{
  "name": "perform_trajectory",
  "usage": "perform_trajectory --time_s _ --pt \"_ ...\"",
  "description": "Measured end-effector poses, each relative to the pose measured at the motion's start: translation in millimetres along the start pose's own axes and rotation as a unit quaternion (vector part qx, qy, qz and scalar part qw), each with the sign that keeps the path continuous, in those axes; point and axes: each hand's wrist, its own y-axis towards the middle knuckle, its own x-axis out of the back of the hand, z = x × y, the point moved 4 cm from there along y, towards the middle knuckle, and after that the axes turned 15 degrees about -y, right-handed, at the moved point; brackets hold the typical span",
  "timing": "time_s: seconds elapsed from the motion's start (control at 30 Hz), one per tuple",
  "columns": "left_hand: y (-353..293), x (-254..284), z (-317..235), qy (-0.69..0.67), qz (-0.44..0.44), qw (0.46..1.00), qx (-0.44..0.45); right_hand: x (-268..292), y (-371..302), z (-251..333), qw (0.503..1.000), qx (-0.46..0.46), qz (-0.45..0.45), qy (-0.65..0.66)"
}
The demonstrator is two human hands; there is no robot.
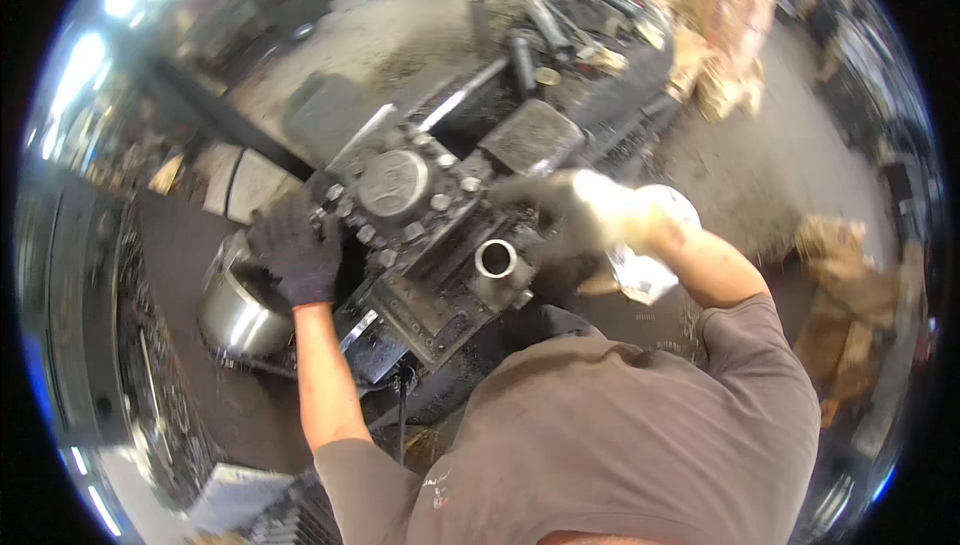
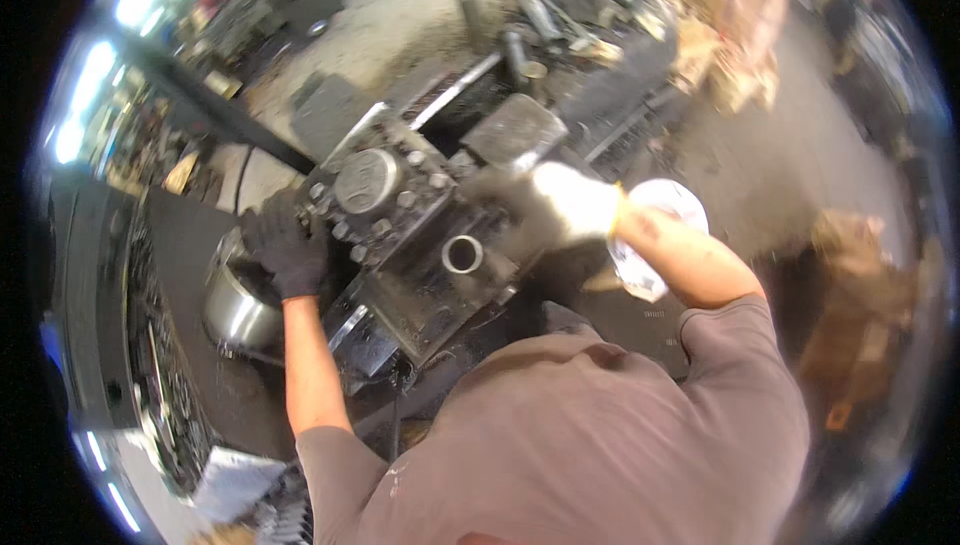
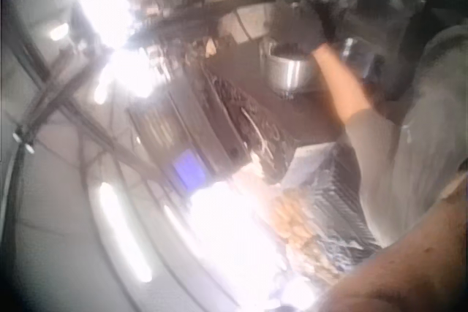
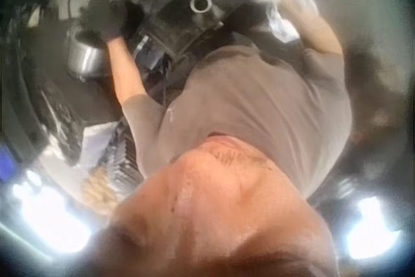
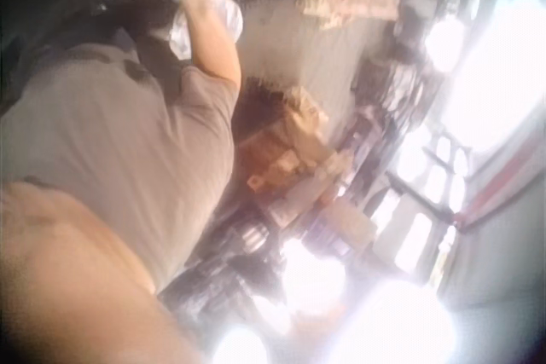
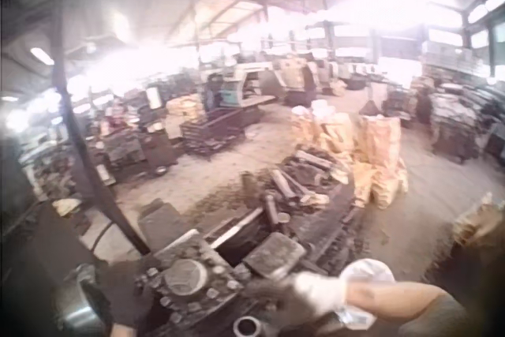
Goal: The person operates a metal turning machine in a workshop. They repeatedly load metal tubes into the machine's chuck, secure them, and remove processed tubes, placing them into a white sack. The person also moves the sack among other sacks on the floor.
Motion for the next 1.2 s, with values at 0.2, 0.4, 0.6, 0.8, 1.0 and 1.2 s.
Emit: perform_trajectory --time_s 0.2,0.4,0.6,0.8,1.0,1.2 --pt "-114.6 64.4 -48.1 -0.183 -0.033 0.959 0.214 -10.1 116.5 107.8 0.984 0.063 0.15 -0.065" --pt "-377.6 79.7 -85.6 -0.466 -0.35 0.365 0.726 65.7 231.2 92.7 0.957 0.279 0.066 -0.052" --pt "-475.9 164.4 -67.6 -0.273 -0.516 0.412 0.7 -27.1 368.9 31.6 0.879 0.179 0.083 -0.434" --pt "-468.5 193.7 -66.9 -0.404 -0.563 0.212 0.689 -93.4 369.9 -30.5 0.885 0.235 0.325 -0.237" --pt "-494.4 197.9 -57.6 -0.441 -0.433 0.366 0.696 -143.2 404.1 -2.7 0.887 0.084 0.453 -0.031" --pt "-483.3 203.6 -68.6 -0.253 -0.486 0.417 0.725 -164.9 430.4 56.0 0.904 0.072 0.419 0.033"
